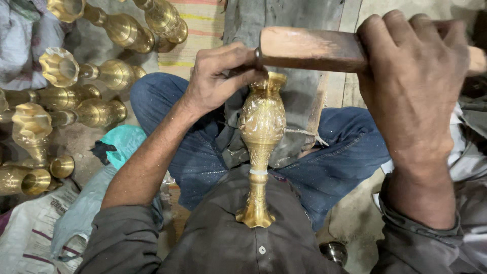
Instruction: The person sits cross-legged on the floor holding an engraved brass vase against a sandbag support and drives a punch along its surface with a wooden mallet, working the decorative pattern. They briefly lift and reposition the vase, then resume hammering the punch around the design.
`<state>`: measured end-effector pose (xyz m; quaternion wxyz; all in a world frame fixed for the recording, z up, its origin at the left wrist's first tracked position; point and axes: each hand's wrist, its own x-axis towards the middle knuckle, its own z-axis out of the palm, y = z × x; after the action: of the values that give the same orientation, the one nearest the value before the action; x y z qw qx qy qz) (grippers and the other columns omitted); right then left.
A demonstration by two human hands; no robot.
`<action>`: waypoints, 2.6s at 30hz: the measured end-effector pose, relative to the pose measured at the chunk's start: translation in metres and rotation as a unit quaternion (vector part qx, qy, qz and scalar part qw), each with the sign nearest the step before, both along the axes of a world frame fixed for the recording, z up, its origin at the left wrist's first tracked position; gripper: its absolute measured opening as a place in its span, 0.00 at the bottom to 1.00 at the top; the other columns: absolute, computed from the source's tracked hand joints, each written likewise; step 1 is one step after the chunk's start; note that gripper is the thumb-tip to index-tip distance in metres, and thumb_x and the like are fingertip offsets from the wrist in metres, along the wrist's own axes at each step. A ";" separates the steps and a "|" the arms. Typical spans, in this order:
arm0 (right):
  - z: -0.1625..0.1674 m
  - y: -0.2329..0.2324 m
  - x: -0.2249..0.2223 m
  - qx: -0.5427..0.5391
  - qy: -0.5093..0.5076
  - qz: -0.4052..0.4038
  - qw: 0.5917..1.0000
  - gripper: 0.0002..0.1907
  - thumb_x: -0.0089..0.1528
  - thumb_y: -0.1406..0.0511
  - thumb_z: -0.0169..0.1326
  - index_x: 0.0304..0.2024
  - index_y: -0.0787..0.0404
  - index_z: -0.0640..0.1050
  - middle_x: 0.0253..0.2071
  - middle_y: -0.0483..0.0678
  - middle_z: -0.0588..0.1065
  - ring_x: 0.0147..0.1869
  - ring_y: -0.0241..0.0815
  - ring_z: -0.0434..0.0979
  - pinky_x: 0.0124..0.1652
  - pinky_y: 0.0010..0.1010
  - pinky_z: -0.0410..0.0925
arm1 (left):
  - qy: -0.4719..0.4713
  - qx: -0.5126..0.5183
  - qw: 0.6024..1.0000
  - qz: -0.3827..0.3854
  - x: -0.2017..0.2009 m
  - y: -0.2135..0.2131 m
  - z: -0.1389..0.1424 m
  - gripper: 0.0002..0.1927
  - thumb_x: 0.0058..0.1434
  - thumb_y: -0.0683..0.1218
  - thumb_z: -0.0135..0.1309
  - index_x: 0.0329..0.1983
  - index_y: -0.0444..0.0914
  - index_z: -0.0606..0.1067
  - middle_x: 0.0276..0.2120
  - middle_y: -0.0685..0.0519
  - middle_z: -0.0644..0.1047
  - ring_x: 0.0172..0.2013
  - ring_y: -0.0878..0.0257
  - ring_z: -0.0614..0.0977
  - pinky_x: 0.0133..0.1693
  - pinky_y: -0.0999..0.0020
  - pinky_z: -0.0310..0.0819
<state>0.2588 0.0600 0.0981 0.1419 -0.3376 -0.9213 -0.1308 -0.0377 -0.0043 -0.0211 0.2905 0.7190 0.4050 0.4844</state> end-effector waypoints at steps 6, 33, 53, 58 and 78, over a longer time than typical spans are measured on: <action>0.009 0.003 -0.007 0.044 -0.066 0.005 0.997 0.12 0.60 0.69 0.61 0.43 0.60 0.73 0.39 0.46 0.74 0.44 0.44 0.77 0.46 0.36 0.67 | -0.074 -0.023 0.997 -0.006 0.003 -0.003 -0.005 0.13 0.72 0.39 0.65 0.57 0.37 0.78 0.44 0.51 0.83 0.43 0.65 0.87 0.45 0.73 0.86; -0.084 -0.169 0.000 -0.210 0.046 0.293 0.932 0.29 0.58 0.62 0.54 0.64 0.51 0.75 0.64 0.43 0.76 0.67 0.46 0.73 0.65 0.50 0.62 | -0.360 -0.137 0.889 0.248 0.010 -0.067 -0.034 0.14 0.73 0.40 0.57 0.59 0.30 0.73 0.39 0.48 0.81 0.38 0.58 0.86 0.40 0.66 0.86; -0.148 -0.178 0.049 -0.285 0.096 -0.279 0.912 0.32 0.57 0.55 0.63 0.56 0.67 0.72 0.49 0.60 0.74 0.53 0.62 0.73 0.49 0.50 0.69 | 0.024 -0.058 0.997 0.047 0.028 -0.003 0.029 0.19 0.67 0.43 0.65 0.60 0.35 0.77 0.47 0.48 0.83 0.43 0.62 0.87 0.43 0.69 0.85; -0.167 -0.179 0.082 -0.393 0.063 -0.391 0.830 0.26 0.63 0.55 0.59 0.55 0.64 0.68 0.48 0.64 0.76 0.51 0.66 0.77 0.48 0.52 0.70 | 0.120 -0.020 0.992 -0.020 0.023 0.016 0.035 0.20 0.66 0.46 0.66 0.59 0.37 0.78 0.44 0.49 0.83 0.40 0.61 0.87 0.42 0.67 0.84; -0.074 -0.037 0.017 -0.245 0.384 -0.146 0.878 0.12 0.69 0.72 0.66 0.49 0.66 0.74 0.41 0.54 0.78 0.45 0.46 0.79 0.46 0.36 0.72 | 0.142 0.016 0.988 -0.052 0.019 0.018 0.030 0.19 0.67 0.46 0.65 0.59 0.39 0.78 0.40 0.53 0.82 0.39 0.64 0.86 0.40 0.68 0.83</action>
<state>0.2754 0.0226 0.0237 0.3766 -0.5163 -0.7372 0.2194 -0.0186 0.0142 0.0093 0.2431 0.8051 0.3968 0.3677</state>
